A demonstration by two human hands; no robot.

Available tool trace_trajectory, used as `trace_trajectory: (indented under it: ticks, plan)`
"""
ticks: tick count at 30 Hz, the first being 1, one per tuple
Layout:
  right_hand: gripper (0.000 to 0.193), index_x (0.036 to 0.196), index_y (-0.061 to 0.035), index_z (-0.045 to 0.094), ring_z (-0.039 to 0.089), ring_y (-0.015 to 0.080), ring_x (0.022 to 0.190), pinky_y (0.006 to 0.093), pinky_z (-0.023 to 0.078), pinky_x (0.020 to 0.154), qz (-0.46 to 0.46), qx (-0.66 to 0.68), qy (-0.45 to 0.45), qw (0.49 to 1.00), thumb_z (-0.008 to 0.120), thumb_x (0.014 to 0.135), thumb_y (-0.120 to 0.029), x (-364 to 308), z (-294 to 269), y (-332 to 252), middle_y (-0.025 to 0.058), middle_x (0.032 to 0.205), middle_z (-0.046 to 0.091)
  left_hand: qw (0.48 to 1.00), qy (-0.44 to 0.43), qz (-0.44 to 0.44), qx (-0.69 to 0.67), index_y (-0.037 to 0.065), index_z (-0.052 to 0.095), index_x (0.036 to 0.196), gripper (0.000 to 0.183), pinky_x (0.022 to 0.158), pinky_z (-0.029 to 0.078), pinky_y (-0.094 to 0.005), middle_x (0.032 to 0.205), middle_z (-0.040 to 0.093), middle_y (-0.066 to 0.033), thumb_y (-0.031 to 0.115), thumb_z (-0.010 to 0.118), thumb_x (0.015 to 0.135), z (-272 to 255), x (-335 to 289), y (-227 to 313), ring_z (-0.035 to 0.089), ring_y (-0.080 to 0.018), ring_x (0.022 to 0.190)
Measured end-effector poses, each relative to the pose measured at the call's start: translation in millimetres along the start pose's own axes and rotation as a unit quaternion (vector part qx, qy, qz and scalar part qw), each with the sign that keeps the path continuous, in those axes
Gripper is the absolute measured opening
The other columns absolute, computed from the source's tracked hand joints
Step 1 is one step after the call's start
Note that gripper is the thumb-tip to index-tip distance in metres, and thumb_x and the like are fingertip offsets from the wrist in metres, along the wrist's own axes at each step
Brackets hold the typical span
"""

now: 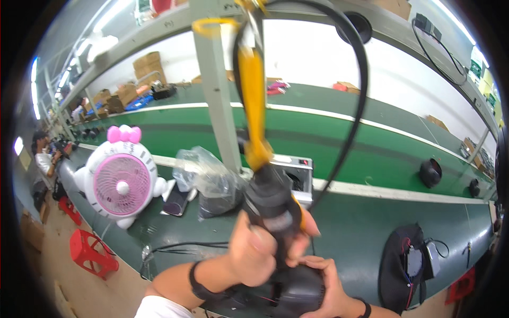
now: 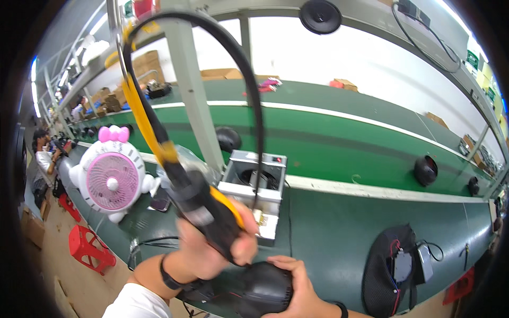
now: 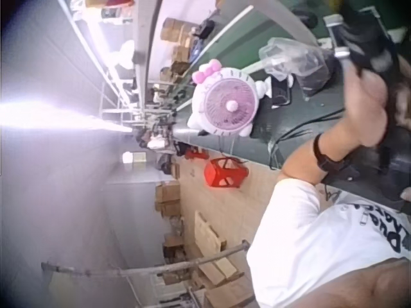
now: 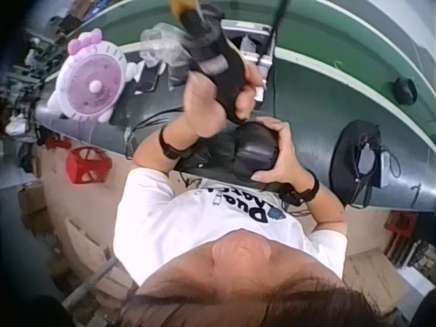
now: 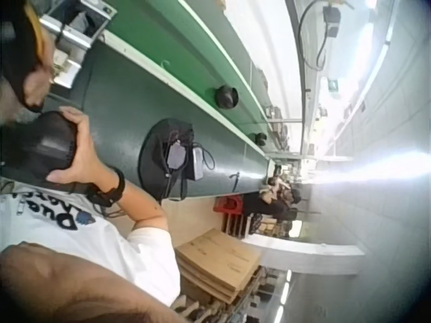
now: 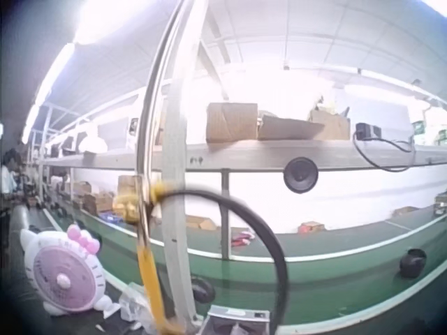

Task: The recorder uses an electric screwdriver and a jig to assemble black plastic housings, likely for electronic components.

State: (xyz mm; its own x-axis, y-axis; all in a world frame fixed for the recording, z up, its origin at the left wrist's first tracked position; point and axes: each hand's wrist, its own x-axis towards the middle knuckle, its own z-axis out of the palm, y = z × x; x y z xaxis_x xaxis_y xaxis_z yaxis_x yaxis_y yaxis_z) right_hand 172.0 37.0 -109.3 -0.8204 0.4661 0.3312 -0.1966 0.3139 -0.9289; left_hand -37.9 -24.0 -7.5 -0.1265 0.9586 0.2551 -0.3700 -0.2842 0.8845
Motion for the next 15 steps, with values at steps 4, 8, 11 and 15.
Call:
trace_trajectory:
  ticks: [4,8,11,15]
  plan:
    - [0.106,0.137,0.0008,0.037,0.049,0.0278,0.125,0.0400,0.035,0.110,0.075,0.057,0.060,0.994,0.091,0.060,-0.050,-7,7,-23,0.0171,0.135,0.049,0.999,-0.044,0.003,-0.014,-0.006,0.057,0.111,0.094,0.059,0.044,-0.0261,0.075,0.056,-0.0071,0.078,0.070,0.071,13,-1,-14,0.053,-0.0128,0.065]
    - [0.107,0.137,0.0002,0.036,0.050,0.0266,0.124,0.0395,0.037,0.108,0.072,0.075,0.071,0.992,0.091,0.060,-0.050,-10,17,-36,0.0163,0.134,0.049,0.998,-0.061,0.010,-0.032,-0.006,0.056,0.112,0.091,0.059,0.043,-0.0253,0.078,0.056,-0.0070,0.075,0.070,0.074,14,-7,-10,0.053,-0.0121,0.066]
    - [0.105,0.136,-0.0003,0.037,0.049,0.0260,0.125,0.0391,0.037,0.108,0.067,0.087,0.051,0.993,0.090,0.060,-0.051,-15,24,-43,0.0162,0.135,0.048,0.992,-0.119,0.010,-0.042,-0.003,0.056,0.109,0.086,0.057,0.042,-0.0239,0.075,0.054,-0.0042,0.077,0.064,0.078,9,-12,-3,0.049,-0.0090,0.062]
    - [0.108,0.137,-0.0007,0.036,0.048,0.0256,0.126,0.0374,0.034,0.110,0.094,0.139,-0.012,0.986,0.089,0.059,-0.053,-14,24,-45,0.0144,0.137,0.048,0.979,-0.195,-0.010,-0.063,0.000,0.056,0.103,0.080,0.055,0.043,-0.0233,0.070,0.051,-0.0014,0.077,0.059,0.083,2,-23,14,0.048,-0.0073,0.057]
